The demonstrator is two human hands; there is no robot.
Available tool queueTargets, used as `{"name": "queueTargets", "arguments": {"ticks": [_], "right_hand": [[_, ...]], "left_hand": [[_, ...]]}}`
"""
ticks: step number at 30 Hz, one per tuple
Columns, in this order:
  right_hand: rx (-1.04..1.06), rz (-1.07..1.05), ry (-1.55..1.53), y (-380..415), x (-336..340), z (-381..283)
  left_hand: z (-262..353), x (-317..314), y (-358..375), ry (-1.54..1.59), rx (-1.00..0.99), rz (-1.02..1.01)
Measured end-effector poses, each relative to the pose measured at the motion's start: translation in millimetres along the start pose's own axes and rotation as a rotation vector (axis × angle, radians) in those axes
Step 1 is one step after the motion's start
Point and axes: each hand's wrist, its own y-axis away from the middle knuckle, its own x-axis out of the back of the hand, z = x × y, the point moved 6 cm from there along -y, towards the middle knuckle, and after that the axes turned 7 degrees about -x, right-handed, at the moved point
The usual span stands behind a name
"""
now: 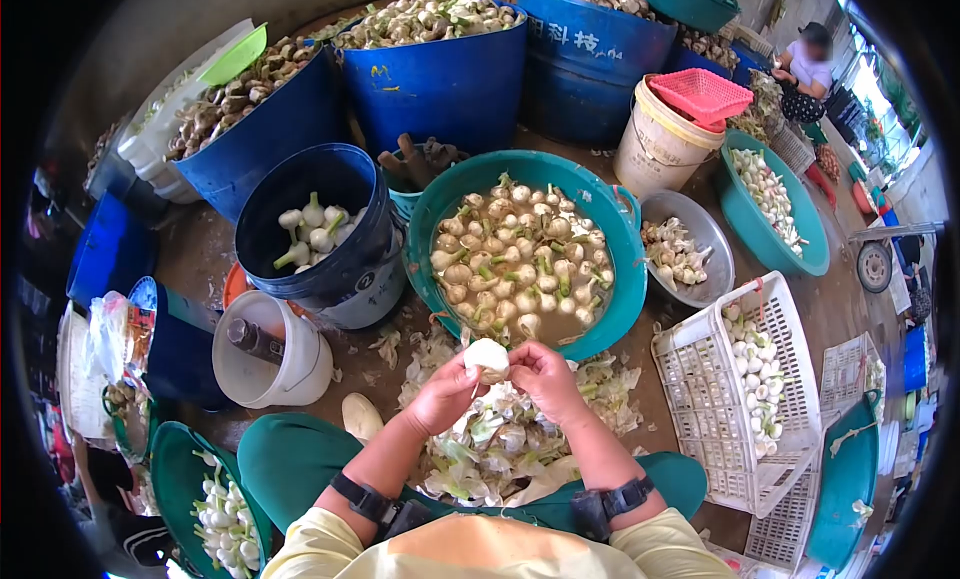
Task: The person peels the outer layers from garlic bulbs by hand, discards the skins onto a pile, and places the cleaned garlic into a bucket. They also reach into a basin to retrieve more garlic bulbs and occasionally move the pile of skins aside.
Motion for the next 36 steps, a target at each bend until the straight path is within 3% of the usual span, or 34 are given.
{"name": "queueTargets", "arguments": {"ticks": [4, 7, 8, 11, 13, 16, 17, 19, 20, 22, 23, 24, 26, 28, 31, 32, 33, 34, 36], "right_hand": [[0.061, 0.009, -0.208, 2.0, 3.6, -11.1], [0.213, 0.212, 0.491, 12.1, -1.8, -45.2], [0.212, 0.212, 0.491, 11.3, -0.3, -47.5], [0.200, 0.196, 0.545, 11.3, 5.1, -43.7], [0.053, 0.048, 0.606, 10.1, 5.1, -15.7], [0.238, -0.300, 1.026, 16.4, -11.9, 41.5], [0.236, -0.300, 1.023, 16.0, -12.6, 39.6], [0.479, 0.067, 0.884, 14.8, -0.8, 10.0], [0.476, 0.068, 0.884, 14.8, -5.9, -7.4], [0.202, 0.187, 0.535, 10.0, 0.0, -41.1], [0.201, 0.192, 0.531, 6.8, 2.9, -43.2], [0.204, 0.150, 0.585, 2.8, 2.5, -43.1], [0.208, 0.108, 0.639, -1.3, 1.1, -34.1], [0.230, -0.365, 0.913, 10.2, -30.4, 9.1], [0.244, -0.478, 1.017, 16.8, -27.9, 64.3], [-0.179, -0.447, 0.833, 11.4, -18.3, 37.5], [-0.165, -0.286, 0.339, 2.0, -10.5, 26.8], [-0.139, -0.114, -0.148, -6.5, 0.4, 21.7], [-0.166, -0.004, -0.641, -25.0, 11.6, 19.7]], "left_hand": [[6.6, -2.1, -2.0, 0.011, -0.043, 0.101], [9.2, 8.7, -3.8, -0.519, -0.127, 0.072], [7.9, 7.6, -3.1, -0.519, -0.126, 0.072], [10.5, 0.7, -0.9, -0.266, -0.181, 0.049], [14.3, -0.1, -2.5, 0.045, -0.161, 0.060], [8.4, 10.4, -5.3, 0.252, -0.098, 0.188], [4.8, 10.8, -7.1, 0.323, -0.079, 0.152], [-3.2, 12.6, -8.8, 0.293, -0.045, 0.183], [-7.8, 13.8, -9.3, 0.264, -0.014, 0.215], [-11.9, 12.6, -11.1, 0.191, -0.028, 0.209], [-12.0, 11.2, -11.5, 0.045, -0.051, 0.222], [-11.0, 10.7, -11.6, -0.102, -0.075, 0.233], [-8.3, 11.7, -12.8, -0.048, -0.078, 0.241], [-2.7, 13.3, -15.7, 0.054, -0.085, 0.262], [-1.7, 20.8, -18.7, -0.025, -0.110, 0.289], [-0.7, 21.6, -19.5, -0.086, -0.135, 0.323], [-0.4, 19.8, -21.8, -0.205, -0.174, 0.341], [-4.7, 11.5, -21.3, -0.306, -0.082, 0.274], [-2.5, -7.9, -25.7, -1.024, -0.247, 0.050]]}}
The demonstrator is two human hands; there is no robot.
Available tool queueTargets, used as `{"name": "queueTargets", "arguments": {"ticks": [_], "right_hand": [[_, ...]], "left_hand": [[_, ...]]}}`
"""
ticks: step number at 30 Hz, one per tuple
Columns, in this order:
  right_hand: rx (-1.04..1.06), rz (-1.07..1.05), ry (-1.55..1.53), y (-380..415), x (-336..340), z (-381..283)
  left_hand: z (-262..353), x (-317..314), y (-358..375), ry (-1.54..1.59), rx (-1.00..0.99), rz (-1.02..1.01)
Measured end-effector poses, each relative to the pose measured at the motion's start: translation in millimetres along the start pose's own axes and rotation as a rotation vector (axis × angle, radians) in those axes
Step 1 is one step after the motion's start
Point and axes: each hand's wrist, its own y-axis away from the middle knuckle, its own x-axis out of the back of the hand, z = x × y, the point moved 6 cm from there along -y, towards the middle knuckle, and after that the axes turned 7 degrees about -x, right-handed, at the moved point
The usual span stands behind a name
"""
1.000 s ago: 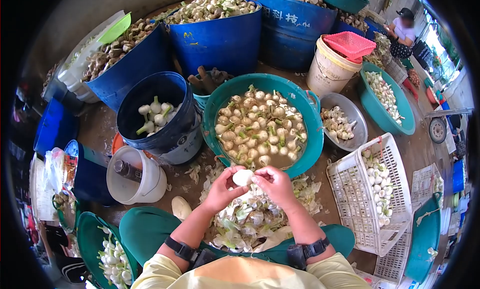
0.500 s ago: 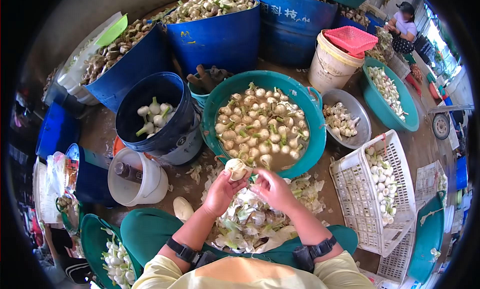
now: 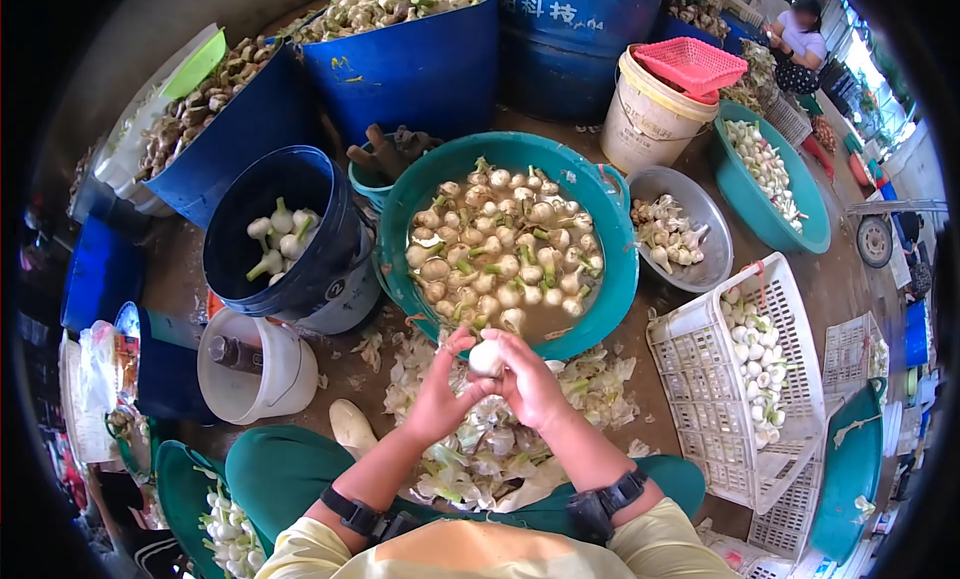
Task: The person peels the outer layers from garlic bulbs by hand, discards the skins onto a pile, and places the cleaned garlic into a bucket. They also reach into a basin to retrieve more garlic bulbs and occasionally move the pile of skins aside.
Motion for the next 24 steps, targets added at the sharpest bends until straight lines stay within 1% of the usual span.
{"name": "queueTargets", "arguments": {"ticks": [1, 2, 3, 4, 5, 6, 7, 10, 11, 12, 13, 14, 15, 16, 17, 18, 19, 20, 22, 23, 24], "right_hand": [[0.038, 0.025, -0.006, -7.3, 5.4, -9.0], [0.111, 0.054, 0.011, -9.4, 8.3, -33.0], [0.184, 0.158, -0.004, -6.1, 12.9, -64.1], [0.316, 0.107, -0.137, -2.4, 27.4, -100.9], [0.548, 0.073, -0.091, 19.9, 28.8, -147.3], [0.758, 0.007, -0.139, 42.1, 34.2, -189.8], [0.752, 0.006, -0.126, 45.8, 46.6, -202.2], [1.000, 0.133, -0.196, 52.7, 99.4, -227.3], [0.718, 0.208, -0.096, 2.6, 143.3, -215.6], [0.466, 0.456, 0.423, -39.5, 166.2, -195.4], [0.261, 0.668, 0.756, -67.4, 182.3, -167.7], [-0.012, 0.704, 1.175, -108.4, 213.2, -141.2], [-0.149, 0.832, 1.680, -124.9, 204.6, -126.9], [-0.319, 0.802, 1.749, -126.4, 187.3, -108.2], [-0.381, 0.748, 1.892, -140.3, 196.7, -87.6], [-0.484, 0.682, 1.978, -147.9, 187.7, -71.1], [-0.499, 0.322, 2.190, -159.4, 172.3, -57.5], [-0.489, 0.316, 2.194, -160.9, 162.8, -62.1], [-0.662, 0.160, 1.599, -149.4, 153.5, -49.2], [-0.672, 0.160, 1.595, -135.8, 143.4, -47.1], [-0.380, 0.106, 1.558, -125.2, 114.3, -53.9]], "left_hand": [[2.2, -2.1, 1.8, -0.094, 0.014, -0.028], [-1.4, -2.5, 0.0, -0.092, 0.012, -0.027], [-10.0, 1.0, -0.5, 0.005, 0.052, 0.042], [-19.1, 4.6, 0.0, 0.105, 0.096, 0.114], [-26.4, 8.3, 0.3, 0.133, 0.120, 0.116], [-32.5, 10.9, 1.7, 0.135, 0.137, 0.120], [-38.0, 11.9, 2.9, 0.152, 0.159, 0.117], [-52.2, 12.3, 5.1, 0.197, 0.208, 0.112], [-57.1, 10.6, 6.1, 0.217, 0.244, 0.102], [-59.1, 10.4, 4.7, 0.221, 0.242, 0.109], [-60.6, 9.8, 4.2, 0.224, 0.254, 0.100], [-61.1, 10.5, 3.9, 0.225, 0.266, 0.095], [-58.2, 11.3, 2.6, 0.237, 0.275, 0.091], [-55.3, 12.6, 1.2, 0.232, 0.274, 0.109], [-52.8, 11.2, -0.6, 0.228, 0.283, 0.077], [-51.4, 9.6, -1.6, 0.225, 0.289, 0.041], [-56.4, 7.5, -0.6, 0.200, 0.256, 0.041], [-55.5, 7.5, -1.3, 0.210, 0.268, 0.034], [-59.1, 4.8, -2.0, 0.266, 0.317, 0.015], [-67.4, -0.3, -0.2, 0.270, 0.325, 0.012], [-80.9, -5.7, 0.6, 0.300, 0.339, 0.046]]}}
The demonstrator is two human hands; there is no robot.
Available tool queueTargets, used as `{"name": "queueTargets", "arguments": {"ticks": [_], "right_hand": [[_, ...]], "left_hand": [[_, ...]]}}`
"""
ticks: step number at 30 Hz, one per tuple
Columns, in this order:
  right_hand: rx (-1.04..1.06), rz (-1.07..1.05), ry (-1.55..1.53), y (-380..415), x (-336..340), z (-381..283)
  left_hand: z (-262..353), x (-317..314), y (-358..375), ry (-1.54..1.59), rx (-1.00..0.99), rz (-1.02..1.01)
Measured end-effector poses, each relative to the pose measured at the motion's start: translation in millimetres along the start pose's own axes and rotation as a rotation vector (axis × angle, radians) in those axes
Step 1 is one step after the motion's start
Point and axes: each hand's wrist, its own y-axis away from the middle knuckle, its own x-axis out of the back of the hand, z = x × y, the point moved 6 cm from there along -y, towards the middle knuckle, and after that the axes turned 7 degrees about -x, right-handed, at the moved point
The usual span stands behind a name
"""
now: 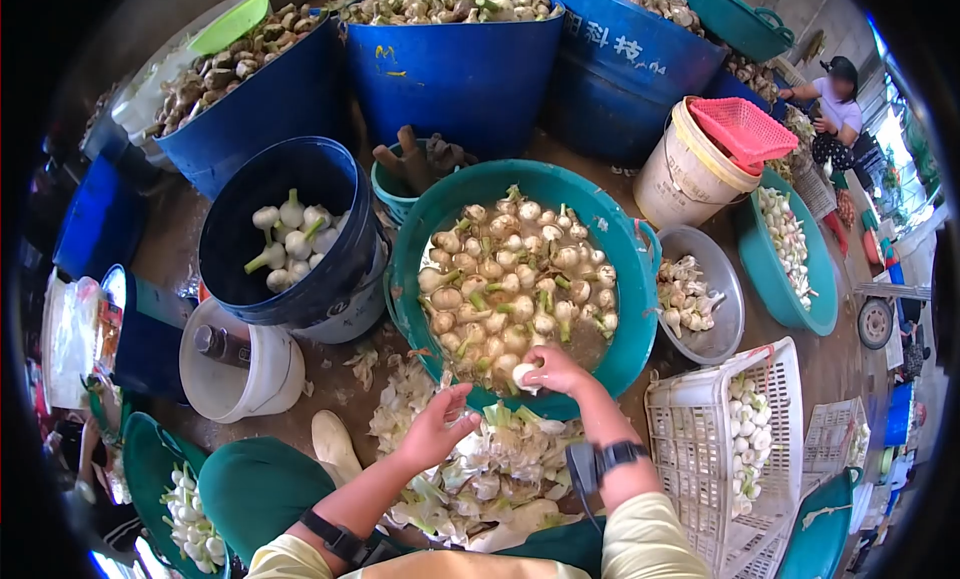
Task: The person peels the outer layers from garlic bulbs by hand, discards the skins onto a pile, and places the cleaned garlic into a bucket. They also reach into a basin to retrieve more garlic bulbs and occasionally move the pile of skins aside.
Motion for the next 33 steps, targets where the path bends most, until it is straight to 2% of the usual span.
{"name": "queueTargets", "arguments": {"ticks": [1, 2, 4, 5, 6, 7, 9, 10, 11, 12, 14, 16, 19, 21, 23, 24, 26, 28, 30, 31, 33], "right_hand": [[0.222, 0.134, -0.077, 27.1, 2.2, -25.0], [0.385, 0.173, -0.145, 57.1, -6.8, -49.8], [0.630, 0.170, -0.292, 101.8, -26.5, -81.9], [0.636, 0.173, -0.295, 110.8, -38.6, -89.1], [0.607, 0.205, -0.643, 117.4, -41.3, -88.8], [0.567, 0.235, -0.992, 122.2, -43.9, -82.5], [0.504, 0.261, -0.958, 115.1, -56.9, -72.2], [0.428, 0.279, -0.923, 110.8, -63.5, -64.8], [0.320, 0.023, -1.000, 128.0, -69.0, -77.6], [0.326, 0.029, -1.004, 130.9, -70.8, -77.7], [0.427, 0.016, -1.025, 139.5, -75.0, -81.1], [0.428, 0.042, -1.072, 148.6, -80.7, -87.2], [0.515, 0.259, -1.108, 150.3, -86.5, -88.1], [0.486, 0.255, -1.090, 157.3, -89.1, -84.9], [0.486, 0.236, -1.051, 163.8, -89.7, -80.8], [0.484, 0.125, -1.103, 170.5, -90.5, -79.6], [0.463, -0.036, -1.227, 176.0, -94.4, -73.0], [0.450, 0.032, -1.276, 178.6, -103.4, -77.7], [0.438, 0.097, -1.325, 182.3, -104.1, -76.2], [0.471, 0.031, -1.348, 183.6, -105.3, -76.6], [0.518, -0.060, -1.317, 192.1, -107.3, -84.1]], "left_hand": [[-7.6, -2.1, 1.9, 0.036, 0.014, 0.032], [-1.3, -4.6, 6.3, 0.040, 0.025, 0.034], [9.5, -16.6, 9.7, 0.536, 0.297, -0.033], [19.3, -19.1, 8.9, 0.577, 0.215, -0.079], [20.6, -20.2, 11.6, 0.569, 0.210, -0.082], [25.2, -16.7, 11.7, 0.412, 0.087, -0.061], [50.5, -9.3, 18.8, 0.043, -0.090, 0.013], [51.6, -8.1, 21.2, 0.038, -0.097, 0.008], [66.5, -3.9, 24.9, -0.242, -0.346, 0.060], [82.3, -4.5, 33.0, -0.521, -0.594, 0.113], [86.6, -4.7, 39.6, -0.498, -0.609, 0.091], [90.7, -5.4, 46.8, -0.605, -0.669, 0.087], [97.2, -7.2, 59.4, -0.633, -0.719, 0.097], [104.4, -9.6, 70.2, -0.663, -0.748, 0.092], [89.3, -7.0, 71.5, -0.215, -0.335, 0.036], [88.3, -5.8, 72.9, -0.222, -0.338, 0.029], [67.9, -13.4, 70.2, 0.480, -0.014, -0.095], [73.3, -19.1, 75.2, 0.473, -0.056, -0.097], [80.8, -16.2, 78.8, 0.313, -0.182, -0.006], [77.6, -13.0, 77.6, 0.306, -0.184, -0.010], [64.9, -8.1, 73.6, 0.469, -0.066, -0.092]]}}
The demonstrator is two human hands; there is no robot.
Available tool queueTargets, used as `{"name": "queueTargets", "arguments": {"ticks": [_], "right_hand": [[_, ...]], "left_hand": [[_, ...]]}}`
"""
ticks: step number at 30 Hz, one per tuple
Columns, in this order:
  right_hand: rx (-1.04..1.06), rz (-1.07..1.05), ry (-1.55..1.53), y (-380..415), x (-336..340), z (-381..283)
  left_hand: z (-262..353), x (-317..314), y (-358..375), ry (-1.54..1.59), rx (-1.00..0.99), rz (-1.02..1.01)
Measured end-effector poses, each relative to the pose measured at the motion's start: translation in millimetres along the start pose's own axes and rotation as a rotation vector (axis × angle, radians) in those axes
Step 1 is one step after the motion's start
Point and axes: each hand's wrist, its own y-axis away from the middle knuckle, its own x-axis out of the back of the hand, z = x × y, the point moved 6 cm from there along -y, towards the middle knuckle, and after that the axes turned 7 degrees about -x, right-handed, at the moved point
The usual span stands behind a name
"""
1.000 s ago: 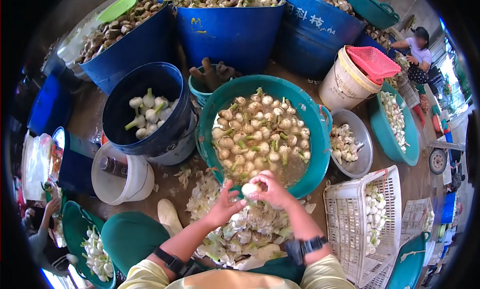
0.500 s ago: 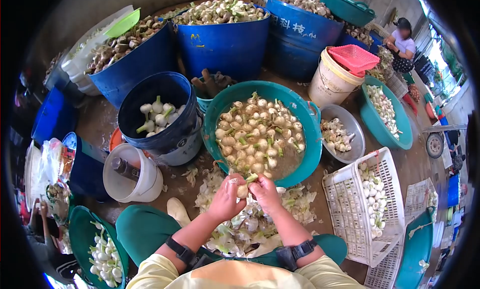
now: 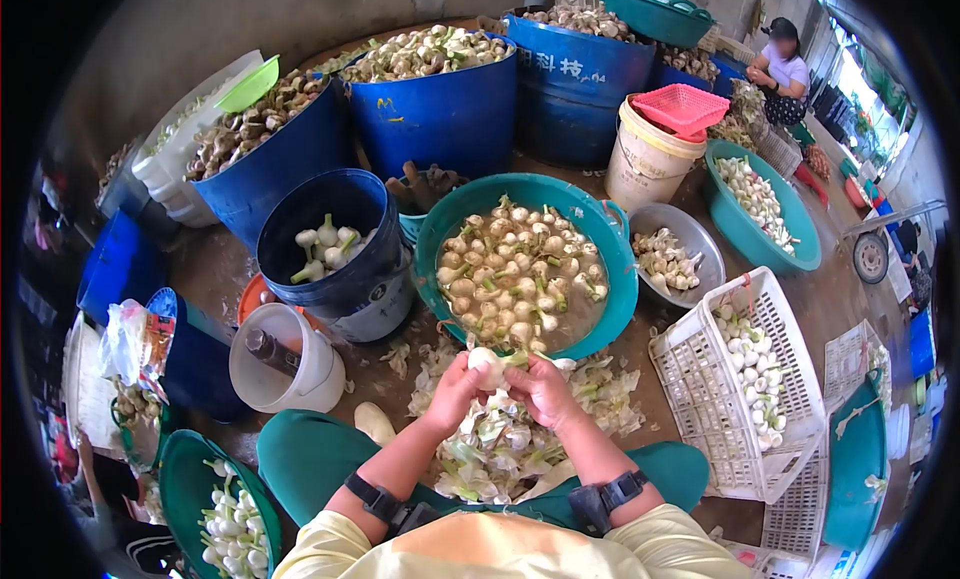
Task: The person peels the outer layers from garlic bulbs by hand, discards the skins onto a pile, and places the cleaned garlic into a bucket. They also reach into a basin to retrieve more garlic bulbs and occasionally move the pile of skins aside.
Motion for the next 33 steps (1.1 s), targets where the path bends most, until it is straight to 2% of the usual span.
{"name": "queueTargets", "arguments": {"ticks": [1, 3, 4, 5, 7, 8, 10, 11, 13, 15, 17, 18, 19, 21, 22, 23, 24, 25, 27, 29, 30, 33], "right_hand": [[0.006, -0.005, -0.009, 0.6, -0.3, -2.0], [0.199, -0.002, 0.727, 5.2, -7.6, -11.1], [0.285, 0.142, 0.927, 4.6, -3.6, -13.1], [0.406, 0.284, 1.133, 13.5, -12.6, -27.9], [0.276, 0.302, 1.063, 11.5, -5.5, -24.7], [0.278, 0.307, 1.053, 12.8, -3.0, -27.7], [-0.152, -0.024, 0.170, 12.8, 3.8, -7.8], [-0.148, -0.025, 0.161, 15.7, 8.3, -11.4], [-0.153, -0.202, 0.106, 23.8, 9.7, -17.5], [-0.113, -0.174, 0.203, 20.1, 26.7, -21.0], [-0.011, -0.063, 0.602, 14.9, 43.4, -23.4], [0.045, 0.073, 1.006, 12.7, 57.5, -35.8], [-0.042, 0.213, 1.261, 12.6, 74.9, -43.8], [-0.081, 0.058, 1.516, 9.4, 98.4, -29.7], [-0.084, 0.051, 1.522, 8.2, 103.1, -21.5], [-0.144, 0.110, 1.708, 14.0, 95.1, -17.4], [-0.202, 0.177, 1.894, 17.9, 86.7, -18.6], [-0.203, 0.179, 1.896, 20.4, 74.3, -22.2], [0.612, 0.239, 1.593, 34.1, 22.9, -53.2], [0.656, 0.170, 1.551, 26.9, 6.3, -46.5], [0.709, 0.100, 1.512, 24.7, -0.5, -45.9], [0.744, 0.128, 1.547, 16.8, 0.0, -47.6]], "left_hand": [[-1.5, 4.6, 0.0, -0.011, 0.001, -0.002], [-17.1, 6.4, 7.2, 0.206, 0.333, 0.032], [-24.6, 10.4, 6.9, 0.022, 0.340, 0.171], [-16.4, 4.4, 6.5, -0.057, 0.205, 0.262], [-17.3, -6.2, 4.3, -0.251, -0.055, 0.119], [-12.8, -3.7, 4.5, -0.259, -0.051, 0.112], [-6.5, -7.2, 5.2, -0.139, 0.064, -0.103], [-1.0, -9.9, 5.2, -0.148, 0.068, -0.106], [3.9, -21.4, 7.3, -0.180, 0.118, -0.205], [-6.6, -23.2, 7.1, -0.153, 0.125, -0.203], [-16.9, -26.1, 11.1, -0.144, 0.165, -0.221], [-16.4, -28.9, 13.5, -0.051, 0.186, -0.245], [-12.8, -28.8, 14.4, -0.048, 0.190, -0.245], [1.6, -42.0, 16.7, 0.100, 0.235, -0.367], [-3.7, -35.3, 11.9, 0.071, 0.207, -0.299], [-10.3, -33.8, 11.1, 0.076, 0.210, -0.293], [-11.1, -26.5, 4.8, -0.118, 0.104, -0.197], [-8.9, -21.1, -0.4, -0.311, -0.005, -0.102], [-11.0, -20.6, -1.8, -0.367, -0.038, -0.065], [-11.9, -19.9, -1.1, -0.562, -0.004, -0.072], [-5.4, -24.1, -1.5, -0.509, -0.073, -0.060], [-5.4, -16.0, -3.4, -0.450, -0.165, 0.005]]}}
